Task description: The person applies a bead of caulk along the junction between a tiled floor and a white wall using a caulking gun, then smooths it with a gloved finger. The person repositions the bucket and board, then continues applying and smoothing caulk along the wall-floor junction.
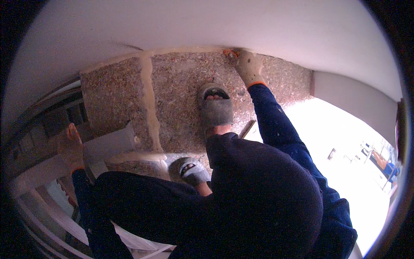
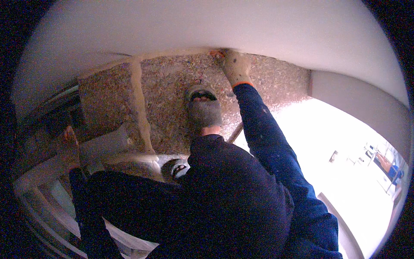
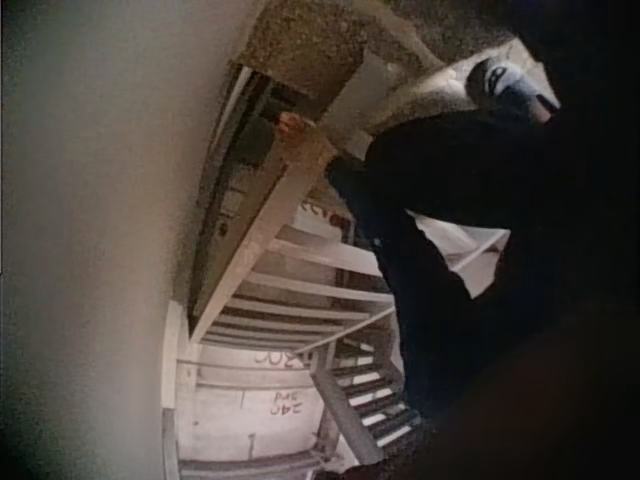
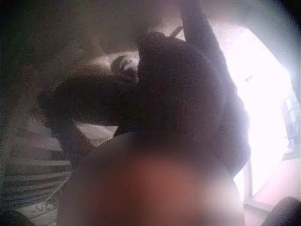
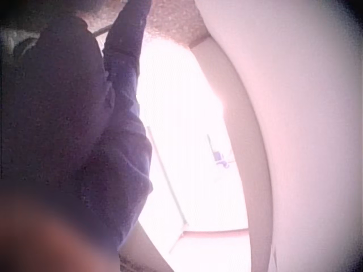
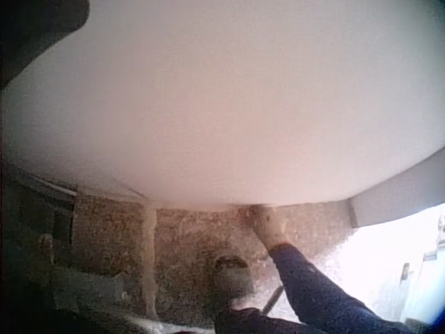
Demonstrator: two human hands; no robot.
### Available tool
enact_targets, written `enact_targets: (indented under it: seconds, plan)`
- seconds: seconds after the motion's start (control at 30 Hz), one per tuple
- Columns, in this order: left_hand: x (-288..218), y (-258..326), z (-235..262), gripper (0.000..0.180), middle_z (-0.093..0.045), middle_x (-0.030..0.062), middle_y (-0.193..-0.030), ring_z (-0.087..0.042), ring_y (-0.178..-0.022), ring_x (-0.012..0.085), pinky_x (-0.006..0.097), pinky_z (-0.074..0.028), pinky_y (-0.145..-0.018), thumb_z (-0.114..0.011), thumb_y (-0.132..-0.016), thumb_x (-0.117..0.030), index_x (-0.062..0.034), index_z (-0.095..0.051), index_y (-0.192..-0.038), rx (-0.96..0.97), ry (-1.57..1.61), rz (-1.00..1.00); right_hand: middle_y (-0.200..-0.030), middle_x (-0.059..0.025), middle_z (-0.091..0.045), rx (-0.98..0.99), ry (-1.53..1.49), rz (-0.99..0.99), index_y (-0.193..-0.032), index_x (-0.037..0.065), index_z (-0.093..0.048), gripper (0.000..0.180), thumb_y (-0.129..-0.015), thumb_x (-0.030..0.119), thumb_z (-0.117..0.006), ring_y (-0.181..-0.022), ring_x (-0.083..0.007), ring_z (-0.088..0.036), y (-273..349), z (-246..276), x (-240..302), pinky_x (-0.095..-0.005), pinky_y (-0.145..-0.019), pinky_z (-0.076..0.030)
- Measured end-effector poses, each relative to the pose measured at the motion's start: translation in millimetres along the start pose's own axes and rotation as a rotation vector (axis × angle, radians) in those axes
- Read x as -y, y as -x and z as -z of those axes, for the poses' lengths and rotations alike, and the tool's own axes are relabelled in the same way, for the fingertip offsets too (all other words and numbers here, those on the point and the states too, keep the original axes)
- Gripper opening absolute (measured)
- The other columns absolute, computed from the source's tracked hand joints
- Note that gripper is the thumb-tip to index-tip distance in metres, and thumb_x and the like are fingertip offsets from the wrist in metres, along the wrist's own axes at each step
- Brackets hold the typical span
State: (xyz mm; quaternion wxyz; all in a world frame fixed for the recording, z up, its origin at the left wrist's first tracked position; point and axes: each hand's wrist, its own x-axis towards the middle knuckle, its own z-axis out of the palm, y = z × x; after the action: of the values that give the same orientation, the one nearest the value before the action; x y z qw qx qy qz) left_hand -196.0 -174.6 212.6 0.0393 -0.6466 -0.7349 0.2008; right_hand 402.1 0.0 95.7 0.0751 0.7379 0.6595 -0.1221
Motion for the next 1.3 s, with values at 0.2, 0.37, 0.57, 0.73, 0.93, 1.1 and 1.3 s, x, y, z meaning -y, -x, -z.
enact_targets:
  seconds: [0.2,0.37,0.57,0.73,0.93,1.1,1.3]
  plan:
    - [6.6,1.4,-23.4,0.043,-0.071,0.0113,-0.118,-0.068,-0.105,0.0348,0.045,-0.054,-0.089,-0.042,-0.107,-0.043,-0.0129,-0.068,-0.124,-0.058,0.083,0.074,-0.104,-0.0147,-0.075,0.064,-0.015,0.075,-0.114,0.021,-0.076,0.045,-0.091,0.058,-0.065,-0.094,-0.0356,-0.074,0.1,-4.6,20.2,-0.0476,-0.079,-0.059]
    - [9.4,7.4,-42.0,0.043,-0.071,0.0122,-0.116,-0.068,-0.104,0.035,0.046,-0.054,-0.089,-0.043,-0.107,-0.044,-0.0127,-0.068,-0.123,-0.077,0.003,0.039,-0.107,-0.0129,-0.075,-0.023,-0.092,-0.035,-0.115,0.02,-0.076,0.045,-0.091,0.057,-0.065,-0.095,-0.0372,-0.073,-6.0,-9.1,-2.5,-0.0478,-0.08,-0.058]
    - [12.0,9.2,-37.5,0.044,-0.071,0.0133,-0.114,-0.068,-0.104,0.0352,0.046,-0.054,-0.089,-0.043,-0.107,-0.044,-0.0125,-0.069,-0.122,-0.12,-0.169,-0.068,-0.11,-0.0152,-0.074,0.01,-0.06,-0.018,-0.116,0.019,-0.074,0.047,-0.089,0.056,-0.067,-0.101,-0.0372,-0.071,-9.9,-3.2,-4.5,-0.0486,-0.085,-0.056]
    - [7.8,-0.2,-37.5,0.047,-0.073,0.0152,-0.107,-0.07,-0.098,0.0357,0.047,-0.054,-0.085,-0.045,-0.106,-0.048,-0.0111,-0.071,-0.118,-0.046,0.173,0.154,-0.109,-0.0163,-0.074,-0.013,-0.083,0.004,-0.114,0.02,-0.076,0.064,-0.086,0.074,-0.058,-0.1,-0.0374,-0.072,-10.0,-2.7,-10.6,-0.0495,-0.083,-0.057]
    - [11.9,0.4,-50.3,0.048,-0.073,0.0158,-0.104,-0.071,-0.096,0.0332,0.045,-0.054,-0.082,-0.047,-0.105,-0.049,-0.0094,-0.071,-0.115,0.034,0.37,0.273,-0.101,-0.0162,-0.075,-0.063,-0.08,0.017,-0.11,0.019,-0.077,0.054,-0.088,0.066,-0.061,-0.097,-0.0383,-0.072,-8.0,-9.5,-28.9,-0.0491,-0.081,-0.057]
    - [21.9,1.1,-60.2,0.044,-0.071,0.0147,-0.105,-0.069,-0.099,0.031,0.044,-0.052,-0.086,-0.047,-0.106,-0.044,-0.0086,-0.069,-0.119,0.005,0.325,0.192,-0.098,-0.0139,-0.076,0.084,-0.195,-0.125,-0.11,0.02,-0.078,0.059,-0.09,0.071,-0.056,-0.093,-0.0346,-0.073,-10.4,3.4,-32.0,-0.0466,-0.082,-0.057]
    - [25.9,4.6,-61.0,0.041,-0.067,0.0136,-0.113,-0.065,-0.108,0.0287,0.043,-0.048,-0.096,-0.045,-0.107,-0.038,-0.0063,-0.064,-0.124,0.005,0.374,0.218,-0.096,-0.0129,-0.076,0.123,-0.526,-0.002,-0.109,0.02,-0.078,0.051,-0.093,0.063,-0.058,-0.089,-0.0342,-0.074,-10.9,1.9,-28.9,-0.0461,-0.079,-0.056]
